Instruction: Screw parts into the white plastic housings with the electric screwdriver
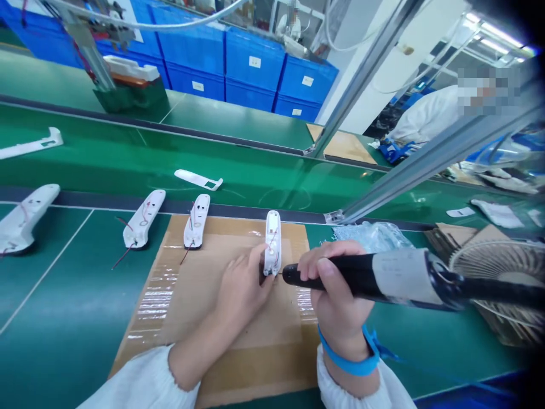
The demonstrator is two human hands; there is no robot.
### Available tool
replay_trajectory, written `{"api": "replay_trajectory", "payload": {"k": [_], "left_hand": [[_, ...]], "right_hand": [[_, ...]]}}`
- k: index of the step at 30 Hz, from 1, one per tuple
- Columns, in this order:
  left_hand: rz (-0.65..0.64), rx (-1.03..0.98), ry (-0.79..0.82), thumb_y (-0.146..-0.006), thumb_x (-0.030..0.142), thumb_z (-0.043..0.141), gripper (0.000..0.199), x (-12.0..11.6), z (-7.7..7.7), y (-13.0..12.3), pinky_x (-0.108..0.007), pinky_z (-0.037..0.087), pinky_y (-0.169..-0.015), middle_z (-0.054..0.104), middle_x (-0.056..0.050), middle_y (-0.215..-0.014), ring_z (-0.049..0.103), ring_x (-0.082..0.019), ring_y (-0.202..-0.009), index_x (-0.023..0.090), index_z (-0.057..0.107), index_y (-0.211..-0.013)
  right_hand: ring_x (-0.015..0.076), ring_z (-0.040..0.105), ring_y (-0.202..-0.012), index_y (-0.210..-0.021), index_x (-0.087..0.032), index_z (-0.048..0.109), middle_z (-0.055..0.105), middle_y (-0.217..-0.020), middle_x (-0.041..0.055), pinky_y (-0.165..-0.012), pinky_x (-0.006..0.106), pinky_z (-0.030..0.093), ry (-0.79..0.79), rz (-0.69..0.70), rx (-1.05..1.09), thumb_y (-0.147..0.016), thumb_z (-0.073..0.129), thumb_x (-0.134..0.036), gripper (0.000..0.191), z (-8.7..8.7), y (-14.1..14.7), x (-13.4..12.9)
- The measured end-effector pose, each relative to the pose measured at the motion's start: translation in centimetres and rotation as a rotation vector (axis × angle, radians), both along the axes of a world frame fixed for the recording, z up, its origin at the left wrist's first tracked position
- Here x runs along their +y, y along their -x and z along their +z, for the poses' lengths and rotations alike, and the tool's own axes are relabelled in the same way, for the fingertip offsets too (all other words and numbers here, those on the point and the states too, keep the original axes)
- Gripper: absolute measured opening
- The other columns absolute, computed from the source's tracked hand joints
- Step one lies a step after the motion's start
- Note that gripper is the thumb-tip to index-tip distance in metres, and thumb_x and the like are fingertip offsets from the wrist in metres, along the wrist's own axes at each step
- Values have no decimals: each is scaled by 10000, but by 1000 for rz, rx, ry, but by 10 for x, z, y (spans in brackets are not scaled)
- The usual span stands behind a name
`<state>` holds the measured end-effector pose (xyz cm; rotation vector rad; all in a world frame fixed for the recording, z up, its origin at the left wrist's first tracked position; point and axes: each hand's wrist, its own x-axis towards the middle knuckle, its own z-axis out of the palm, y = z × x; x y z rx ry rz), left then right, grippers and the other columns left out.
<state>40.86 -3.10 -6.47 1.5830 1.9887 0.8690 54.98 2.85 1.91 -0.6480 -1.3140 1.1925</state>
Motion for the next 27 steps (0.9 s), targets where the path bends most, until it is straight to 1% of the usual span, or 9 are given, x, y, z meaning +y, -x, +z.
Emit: {"api": "replay_trajectory", "payload": {"k": [3, 8, 12, 16, 21, 27], "left_hand": [[10, -4, 20, -929, 156, 738, 532, 1, 2, -2, -473, 579, -899, 832, -33, -1106, 781, -330, -1076, 305, 564, -1409], [-8, 18, 105, -949, 145, 734, 545, 4, 10, -4, -487, 560, -924, 824, -52, -1140, 767, -346, -1115, 289, 569, -1447], [-20, 18, 139, -957, 148, 727, 534, 4, 13, -4, -490, 557, -923, 825, -65, -1150, 767, -355, -1132, 279, 575, -1451], [-20, 24, 143, -944, 149, 731, 548, 5, 14, -3, -481, 558, -929, 835, -63, -1168, 769, -351, -1150, 291, 571, -1449], [-27, 39, 160, -943, 155, 736, 564, 5, 14, -3, -480, 559, -928, 835, -52, -1179, 769, -352, -1139, 296, 566, -1461], [-20, 43, 132, -926, 160, 740, 584, 5, 11, -4, -464, 559, -921, 836, -38, -1195, 775, -336, -1122, 309, 572, -1464]], "right_hand": [[163, 623, -601, -978, -265, 690, 604, -682, -53, -627, 325, 529, -33, -7, -21, -1001, 816, -287, 130, -5, 5, 1], [150, 608, -563, -948, -254, 682, 609, -662, -58, -596, 306, 529, -38, -18, -19, -971, 804, -244, 125, -6, 11, 4], [155, 604, -544, -925, -254, 666, 586, -639, -61, -577, 307, 521, -34, -38, -35, -953, 799, -252, 135, -7, 14, 5], [155, 599, -552, -926, -262, 653, 582, -648, -63, -590, 316, 513, -19, -43, -74, -959, 788, -248, 139, -10, 16, 7], [146, 608, -566, -932, -263, 627, 589, -669, -69, -595, 311, 515, -9, -7, -108, -961, 782, -205, 168, -12, 19, 9], [135, 598, -535, -897, -253, 591, 565, -639, -81, -577, 301, 507, 8, -41, -124, -931, 773, -206, 191, -11, 22, 16]]}}
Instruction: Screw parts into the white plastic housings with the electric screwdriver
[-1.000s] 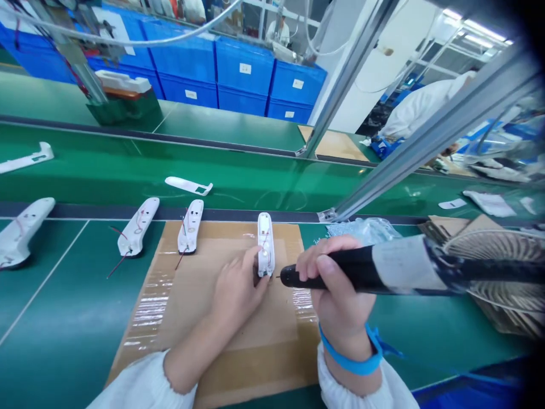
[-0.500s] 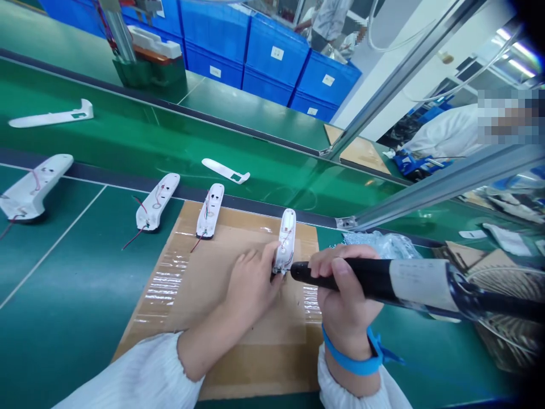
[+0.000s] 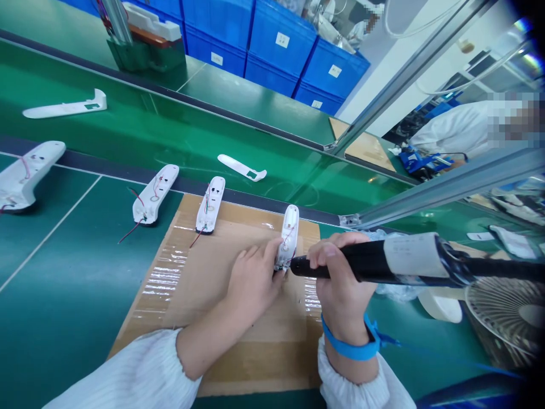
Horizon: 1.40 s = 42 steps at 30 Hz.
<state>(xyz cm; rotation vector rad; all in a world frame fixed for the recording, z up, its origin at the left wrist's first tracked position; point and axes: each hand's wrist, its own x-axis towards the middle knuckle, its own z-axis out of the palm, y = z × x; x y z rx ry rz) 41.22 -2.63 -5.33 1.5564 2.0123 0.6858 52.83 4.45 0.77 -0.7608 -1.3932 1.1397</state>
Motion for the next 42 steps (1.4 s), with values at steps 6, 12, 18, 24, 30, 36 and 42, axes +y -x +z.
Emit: {"api": "replay_trajectory", "payload": {"k": [6, 12, 18, 24, 30, 36, 42], "left_hand": [[-3, -33, 40, -936, 157, 749, 569, 1, 3, 0, -480, 557, -939, 833, -53, -1226, 771, -343, -1138, 292, 588, -1464], [1, -11, 30, -941, 168, 743, 559, 1, 2, 1, -466, 563, -935, 834, -52, -1177, 772, -337, -1128, 299, 589, -1462], [-1, 4, -28, -987, 217, 734, 509, -2, -5, 3, -467, 567, -940, 826, -58, -1169, 762, -339, -1121, 289, 585, -1468], [-17, 28, -96, -1004, 202, 720, 467, -3, -13, 3, -485, 572, -974, 800, -84, -1285, 739, -344, -1163, 259, 601, -1452], [10, 46, -158, -1028, 225, 683, 392, -5, -12, 3, -446, 569, -926, 757, -103, -1303, 726, -318, -1126, 246, 625, -1415], [-392, 9, -335, -1006, 235, 725, 161, -9, -11, 7, -395, 522, -852, 772, -53, -1084, 704, -273, -1015, 241, 725, -1167], [-455, -2, -439, -1019, 343, 803, 149, -8, -20, 3, -376, 466, -761, 763, -29, -924, 678, -247, -897, 215, 756, -958]], "right_hand": [[129, 607, -557, -897, -255, 618, 582, -662, -81, -591, 289, 513, 26, 33, -1, -922, 795, -170, 198, 1, -1, 0], [131, 601, -585, -900, -248, 630, 600, -729, -62, -624, 297, 524, 24, 20, -18, -928, 865, -253, 237, -10, 0, 4], [153, 644, -635, -1037, -273, 700, 649, -734, -54, -688, 316, 574, -34, 26, 6, -920, 901, -288, 233, 18, -14, -10], [136, 620, -557, -948, -247, 705, 619, -683, -54, -598, 283, 544, 31, -67, -21, -937, 863, -249, 158, 29, -46, -41], [147, 637, -573, -935, -243, 693, 621, -690, -48, -630, 299, 565, 51, -81, -58, -957, 861, -274, 173, 7, -53, -42], [137, 616, -558, -948, -246, 699, 593, -671, -56, -597, 278, 542, 29, -42, 40, -930, 819, -229, 122, 26, -50, -37], [134, 605, -537, -950, -235, 704, 591, -644, -53, -575, 270, 533, -26, 61, 89, -961, 795, -243, 92, 38, -40, -36]]}}
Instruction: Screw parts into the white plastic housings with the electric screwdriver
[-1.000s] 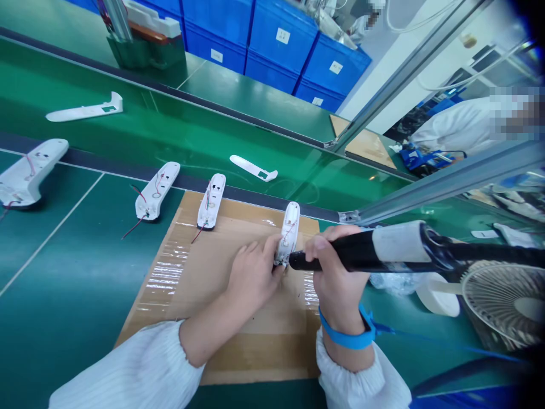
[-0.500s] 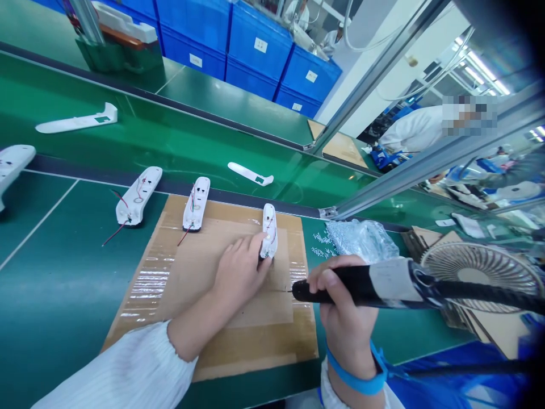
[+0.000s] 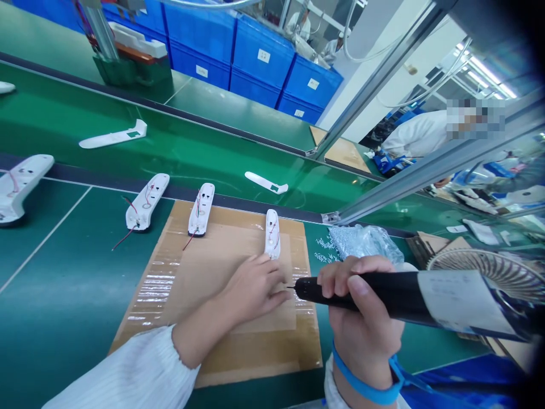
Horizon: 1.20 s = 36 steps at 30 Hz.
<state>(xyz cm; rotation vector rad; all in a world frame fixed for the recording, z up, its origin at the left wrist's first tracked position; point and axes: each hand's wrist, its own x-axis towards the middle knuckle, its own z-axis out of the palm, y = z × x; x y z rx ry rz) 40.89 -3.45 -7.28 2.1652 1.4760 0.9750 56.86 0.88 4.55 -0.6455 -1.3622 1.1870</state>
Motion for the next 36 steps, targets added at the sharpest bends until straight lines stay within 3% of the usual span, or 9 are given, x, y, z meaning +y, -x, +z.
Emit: {"api": "replay_trajectory", "payload": {"k": [5, 10, 13, 16, 18, 22, 27, 31, 36], "left_hand": [[16, -82, 15, -1019, 240, 782, 224, 3, -2, 0, -350, 419, -722, 731, -4, -793, 638, -212, -806, 211, 708, -810], [77, -305, 209, -898, 161, 890, 273, 5, 1, -1, -314, 444, -734, 726, 25, -784, 651, -189, -809, 209, 662, -756], [89, -326, 283, -858, 161, 916, 270, 5, 5, -1, -324, 467, -751, 728, 25, -801, 666, -198, -828, 215, 664, -774], [165, -248, 237, -809, 106, 876, 256, 4, 10, 2, -369, 501, -805, 759, -1, -941, 695, -235, -909, 225, 679, -921], [293, -203, 199, -822, 114, 839, 313, 4, 13, 5, -413, 527, -875, 780, -40, -1103, 714, -275, -1029, 233, 676, -1061], [528, -163, 305, -898, 239, 850, 591, 8, 15, 6, -504, 532, -998, 768, -88, -1394, 694, -352, -1247, 265, 598, -1432], [487, -79, 437, -964, 184, 780, 587, 12, 17, 4, -490, 502, -937, 841, 2, -1102, 728, -340, -1103, 281, 585, -1509], [484, -69, 446, -965, 203, 805, 566, 12, 18, 4, -467, 487, -923, 844, 4, -1085, 730, -338, -1120, 277, 616, -1493], [471, -62, 478, -968, 231, 824, 490, 12, 23, 4, -459, 481, -926, 838, -4, -1102, 728, -343, -1123, 288, 661, -1427]], "right_hand": [[133, 599, -533, -939, -234, 700, 591, -639, -52, -568, 269, 532, 10, 1, 25, -950, 782, -235, 83, 4, 7, 0], [128, 578, -520, -921, -229, 694, 567, -627, -55, -568, 271, 541, 26, 7, 38, -937, 782, -250, 92, 7, 8, 2], [124, 573, -517, -917, -222, 700, 557, -628, -54, -562, 267, 541, 46, 16, 75, -930, 776, -248, 82, 8, 8, 4], [126, 574, -518, -923, -220, 704, 560, -632, -52, -560, 273, 543, 42, 11, 109, -923, 763, -232, 60, 13, 9, 9], [129, 579, -522, -926, -220, 702, 564, -639, -51, -562, 280, 541, 12, -2, 119, -915, 755, -212, 55, 19, 12, 12], [128, 584, -523, -927, -217, 692, 580, -648, -53, -565, 288, 528, -78, 10, 112, -912, 761, -180, 79, 26, 26, 18], [145, 615, -528, -954, -241, 657, 580, -649, -65, -556, 300, 539, -109, 32, -20, -949, 750, -185, 108, 5, 48, 23], [152, 645, -534, -955, -242, 640, 598, -682, -61, -529, 290, 541, -115, 43, -108, -967, 763, -218, 126, -18, 57, 26], [140, 638, -516, -960, -238, 646, 621, -674, -71, -530, 278, 533, -94, 63, -114, -976, 768, -192, 131, -27, 60, 30]]}}
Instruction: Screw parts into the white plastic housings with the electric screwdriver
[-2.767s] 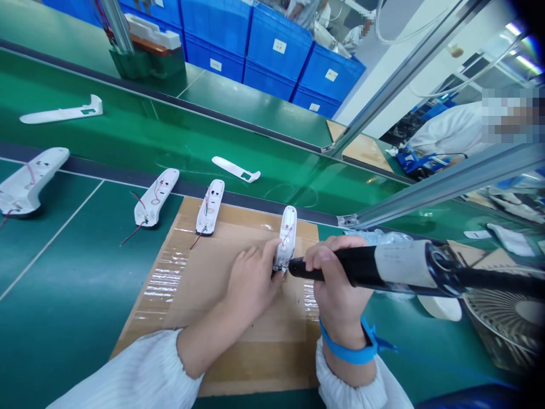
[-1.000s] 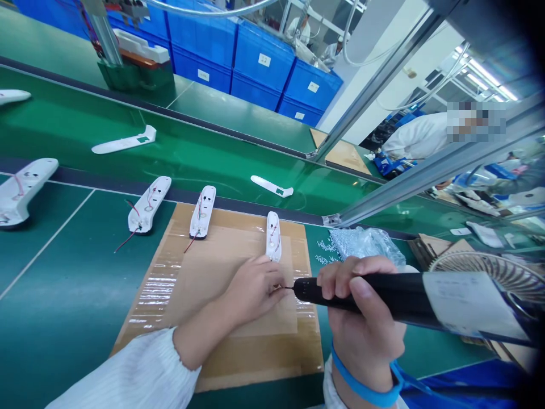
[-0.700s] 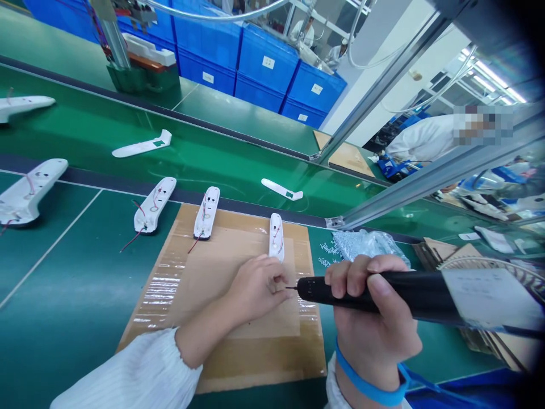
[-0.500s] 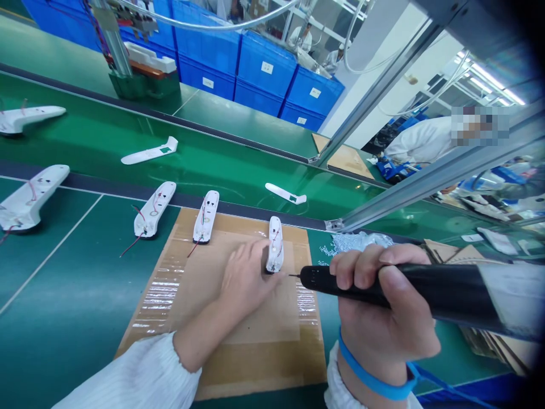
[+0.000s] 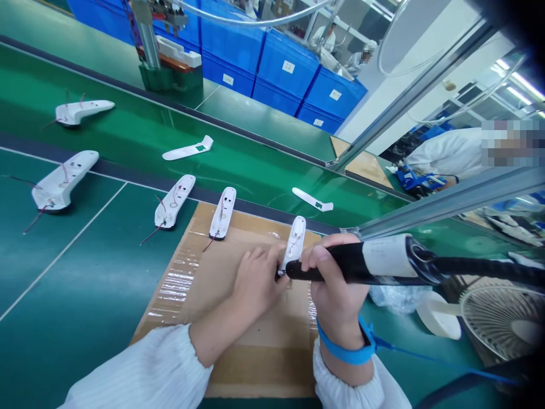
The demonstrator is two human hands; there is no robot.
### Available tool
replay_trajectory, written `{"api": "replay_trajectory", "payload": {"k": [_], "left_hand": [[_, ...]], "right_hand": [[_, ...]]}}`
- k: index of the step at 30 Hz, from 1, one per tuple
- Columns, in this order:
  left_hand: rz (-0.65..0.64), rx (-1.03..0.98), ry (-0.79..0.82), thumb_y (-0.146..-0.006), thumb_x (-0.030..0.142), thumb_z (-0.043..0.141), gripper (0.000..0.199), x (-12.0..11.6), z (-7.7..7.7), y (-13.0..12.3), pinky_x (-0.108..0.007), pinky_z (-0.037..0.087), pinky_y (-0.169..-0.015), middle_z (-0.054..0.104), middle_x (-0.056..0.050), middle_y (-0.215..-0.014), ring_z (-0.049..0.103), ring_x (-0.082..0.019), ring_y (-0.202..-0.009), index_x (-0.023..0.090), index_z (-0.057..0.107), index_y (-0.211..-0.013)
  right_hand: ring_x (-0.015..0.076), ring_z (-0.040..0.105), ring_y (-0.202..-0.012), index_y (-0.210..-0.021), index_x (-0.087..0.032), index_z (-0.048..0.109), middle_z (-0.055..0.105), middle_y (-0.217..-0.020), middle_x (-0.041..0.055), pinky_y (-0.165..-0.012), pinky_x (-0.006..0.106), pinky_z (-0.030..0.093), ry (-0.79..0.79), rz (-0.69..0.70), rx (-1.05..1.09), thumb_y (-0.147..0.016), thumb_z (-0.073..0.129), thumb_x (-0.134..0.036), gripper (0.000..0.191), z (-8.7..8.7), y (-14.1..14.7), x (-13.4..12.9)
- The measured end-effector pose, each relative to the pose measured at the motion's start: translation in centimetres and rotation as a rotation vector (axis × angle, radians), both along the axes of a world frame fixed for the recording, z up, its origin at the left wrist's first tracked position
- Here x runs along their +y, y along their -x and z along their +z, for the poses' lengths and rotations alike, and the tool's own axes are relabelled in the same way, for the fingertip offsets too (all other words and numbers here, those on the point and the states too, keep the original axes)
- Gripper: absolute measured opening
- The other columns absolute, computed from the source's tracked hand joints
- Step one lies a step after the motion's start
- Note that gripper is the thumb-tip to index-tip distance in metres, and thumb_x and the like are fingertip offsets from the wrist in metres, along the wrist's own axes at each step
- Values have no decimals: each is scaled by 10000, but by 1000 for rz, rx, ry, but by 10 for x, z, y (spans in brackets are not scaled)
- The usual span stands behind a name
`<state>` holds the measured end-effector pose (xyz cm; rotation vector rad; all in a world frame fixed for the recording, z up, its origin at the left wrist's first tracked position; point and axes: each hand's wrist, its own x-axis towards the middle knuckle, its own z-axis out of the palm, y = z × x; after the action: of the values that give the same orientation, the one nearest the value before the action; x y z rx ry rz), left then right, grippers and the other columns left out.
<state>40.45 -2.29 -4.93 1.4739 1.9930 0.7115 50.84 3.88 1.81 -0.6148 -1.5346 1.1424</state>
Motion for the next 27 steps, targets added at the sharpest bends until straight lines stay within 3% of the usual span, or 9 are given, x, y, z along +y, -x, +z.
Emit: {"api": "replay_trajectory", "payload": {"k": [10, 23, 27], "left_hand": [[-7, 5, 13, -960, 198, 821, 395, 1, 4, 1, -457, 477, -911, 836, -34, -1104, 730, -355, -1116, 271, 686, -1324], [-6, 24, 30, -968, 261, 819, 224, -1, -2, -1, -470, 471, -898, 822, -53, -1072, 739, -361, -1082, 236, 679, -1140], [1, 8, 18, -960, 255, 830, 268, -1, -2, -2, -478, 477, -916, 817, -51, -1086, 734, -368, -1104, 236, 678, -1180]], "right_hand": [[138, 614, -525, -932, -238, 618, 596, -670, -75, -555, 290, 533, 66, -37, -48, -949, 811, -242, 193, -10, 3, 5], [117, 604, -512, -881, -240, 569, 586, -702, -84, -544, 280, 523, 145, -10, -89, -871, 817, -230, 248, -9, 10, 18], [126, 596, -510, -898, -246, 554, 584, -677, -82, -544, 282, 519, 167, 19, -91, -883, 807, -267, 254, -9, 8, 19]]}}
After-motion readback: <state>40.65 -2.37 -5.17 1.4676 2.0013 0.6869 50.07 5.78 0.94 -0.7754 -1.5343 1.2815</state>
